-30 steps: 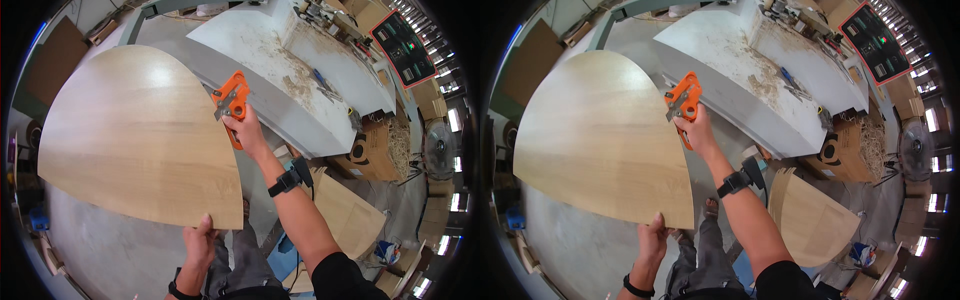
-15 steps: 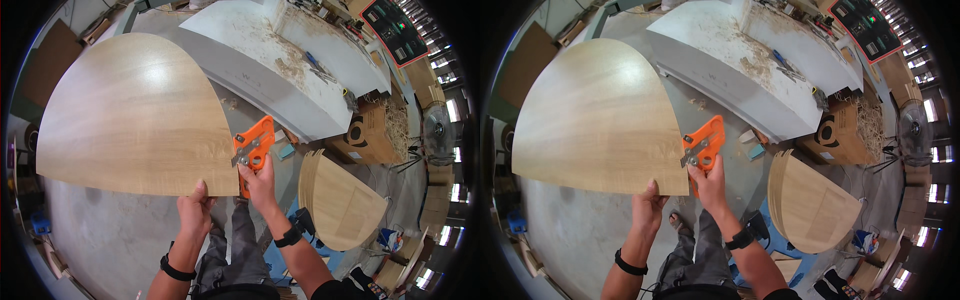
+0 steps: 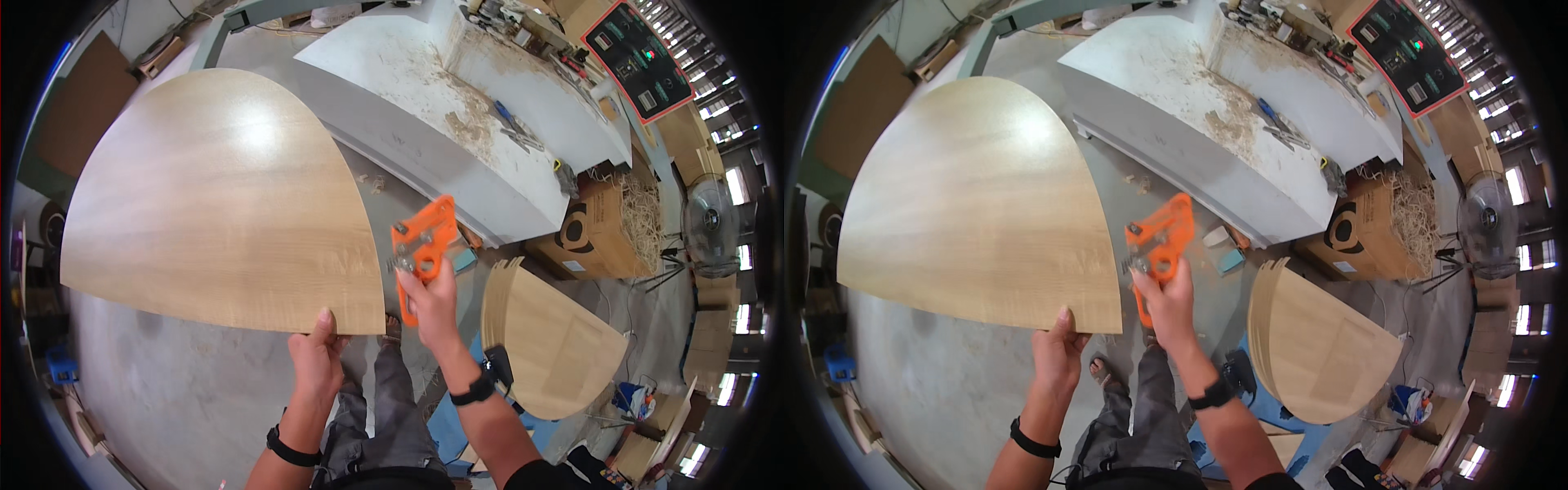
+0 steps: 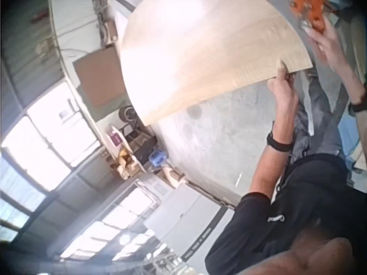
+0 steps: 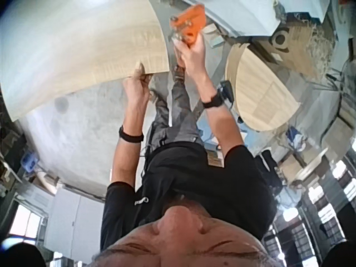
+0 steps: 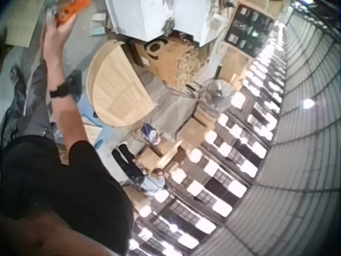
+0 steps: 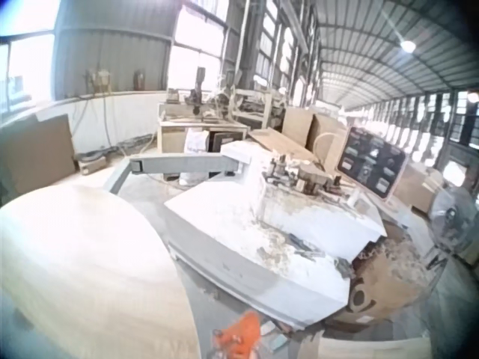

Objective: Trimming the edges of a semicircular wood panel using a manual edge trimmer and a utility knife.

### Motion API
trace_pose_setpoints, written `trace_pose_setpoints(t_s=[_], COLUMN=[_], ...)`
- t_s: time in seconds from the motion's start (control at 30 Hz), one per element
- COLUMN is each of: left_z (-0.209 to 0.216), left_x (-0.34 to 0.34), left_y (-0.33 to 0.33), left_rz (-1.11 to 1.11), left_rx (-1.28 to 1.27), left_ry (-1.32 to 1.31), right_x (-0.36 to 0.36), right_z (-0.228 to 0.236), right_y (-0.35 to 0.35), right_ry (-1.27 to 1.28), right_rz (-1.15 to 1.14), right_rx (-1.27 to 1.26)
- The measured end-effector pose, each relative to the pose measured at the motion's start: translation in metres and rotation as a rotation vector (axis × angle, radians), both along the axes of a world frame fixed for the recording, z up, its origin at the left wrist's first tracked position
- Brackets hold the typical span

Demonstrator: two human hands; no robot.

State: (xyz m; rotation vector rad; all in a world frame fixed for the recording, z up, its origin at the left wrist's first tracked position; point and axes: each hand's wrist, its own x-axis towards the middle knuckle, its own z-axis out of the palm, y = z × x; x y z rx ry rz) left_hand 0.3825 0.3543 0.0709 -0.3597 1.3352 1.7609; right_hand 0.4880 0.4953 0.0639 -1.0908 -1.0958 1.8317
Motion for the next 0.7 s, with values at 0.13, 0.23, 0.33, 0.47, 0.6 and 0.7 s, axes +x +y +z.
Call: trace_pose_setpoints(t_s=[0.13, 0.23, 0.33, 0.47, 0.6, 0.7], left_z=[0.001, -0.002, -0.005, 0.005, -0.036, -0.035], left_x=[0.004, -0.002, -0.002, -0.017, -0.048, -0.104], left_y=[-0.002, -0.045, -0.109, -0.233, -0.343, -0.294], left_rz=[0.014, 0.022, -0.058, 0.088, -0.138, -0.152], left_rx=[0.009, -0.061, -0.175, -0.45, -1.512, -1.805], left_ry=[-0.009, 0.01, 0.026, 0.144, 0.84, 1.015], right_x=[-0.041, -0.056, -0.027, 0.002, -0.019, -0.052], right_z=[-0.003, 0.007, 0.011, -0.009, -0.005, 0.003], right_y=[0.052, 0.055, 0.065, 0.081, 0.087, 0.103], right_ry=[0.038, 0.07, 0.1, 0.191, 0.178, 0.182], right_rz=[0.118, 0.181, 0.234, 0.354, 0.462, 0.474], right_rx=[0.127, -0.043, -0.153, -0.304, -0.425, -0.437])
